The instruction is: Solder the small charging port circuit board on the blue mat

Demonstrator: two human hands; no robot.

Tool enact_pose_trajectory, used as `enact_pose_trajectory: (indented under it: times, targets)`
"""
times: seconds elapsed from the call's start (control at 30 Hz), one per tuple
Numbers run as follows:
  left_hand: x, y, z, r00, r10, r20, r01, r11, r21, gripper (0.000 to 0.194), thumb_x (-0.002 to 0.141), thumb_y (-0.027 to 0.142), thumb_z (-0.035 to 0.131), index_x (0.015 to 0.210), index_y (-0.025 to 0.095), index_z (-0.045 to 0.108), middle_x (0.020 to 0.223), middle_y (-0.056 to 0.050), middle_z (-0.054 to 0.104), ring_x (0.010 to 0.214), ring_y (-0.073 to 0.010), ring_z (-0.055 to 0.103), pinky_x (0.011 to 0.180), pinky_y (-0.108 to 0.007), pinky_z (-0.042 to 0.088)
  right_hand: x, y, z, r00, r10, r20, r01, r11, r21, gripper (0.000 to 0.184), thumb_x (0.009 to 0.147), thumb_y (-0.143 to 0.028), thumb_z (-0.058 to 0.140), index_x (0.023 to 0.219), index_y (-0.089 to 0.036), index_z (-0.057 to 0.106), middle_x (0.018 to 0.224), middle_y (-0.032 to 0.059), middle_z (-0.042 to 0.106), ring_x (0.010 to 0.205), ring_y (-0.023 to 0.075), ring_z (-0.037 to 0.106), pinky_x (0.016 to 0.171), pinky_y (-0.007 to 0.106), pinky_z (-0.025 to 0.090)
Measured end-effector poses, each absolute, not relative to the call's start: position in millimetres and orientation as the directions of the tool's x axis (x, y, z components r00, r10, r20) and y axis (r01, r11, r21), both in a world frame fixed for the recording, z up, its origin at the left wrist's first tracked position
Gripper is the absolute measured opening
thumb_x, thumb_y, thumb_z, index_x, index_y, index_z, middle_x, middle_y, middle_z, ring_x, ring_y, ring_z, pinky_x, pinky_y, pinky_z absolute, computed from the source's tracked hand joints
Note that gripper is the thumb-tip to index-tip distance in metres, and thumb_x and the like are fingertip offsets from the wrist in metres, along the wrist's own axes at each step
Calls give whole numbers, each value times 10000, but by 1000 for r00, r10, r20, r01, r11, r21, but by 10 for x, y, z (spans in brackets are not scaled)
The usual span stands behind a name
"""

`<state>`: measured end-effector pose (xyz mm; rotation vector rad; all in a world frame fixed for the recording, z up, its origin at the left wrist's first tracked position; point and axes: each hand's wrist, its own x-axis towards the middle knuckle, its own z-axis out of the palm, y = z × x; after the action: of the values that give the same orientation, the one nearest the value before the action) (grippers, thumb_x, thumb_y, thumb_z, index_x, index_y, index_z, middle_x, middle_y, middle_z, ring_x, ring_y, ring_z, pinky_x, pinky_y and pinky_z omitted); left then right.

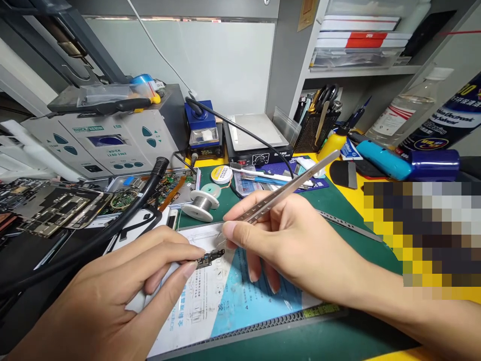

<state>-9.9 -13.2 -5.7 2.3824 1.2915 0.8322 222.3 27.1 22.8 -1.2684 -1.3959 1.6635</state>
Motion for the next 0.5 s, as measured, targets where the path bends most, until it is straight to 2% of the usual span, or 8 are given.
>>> enact_pose_trajectory:
  times: [0.13, 0.5]
  targets:
    - [-129, -135, -73, 419, 841, 341, 668, -540, 512, 248, 961, 98, 569, 1073, 304, 651, 995, 51, 677, 859, -110, 687, 809, -242, 555, 2210, 291, 242, -361, 896, -258, 98, -239, -966, 177, 820, -253, 869, 863, -188, 710, 490, -67, 629, 373, 80, 516, 323, 112, 460]
    - [-79, -109, -17, 431, 836, 340, 686, -548, 479, 238, 952, 118, 576, 1073, 313, 639, 997, 72, 685, 867, -98, 691, 777, -231, 538, 2193, 252, 283, -334, 903, -268, 112, -245, -963, 182, 799, -234, 883, 820, -196, 706, 481, -72, 621, 361, 68, 520, 314, 83, 446]
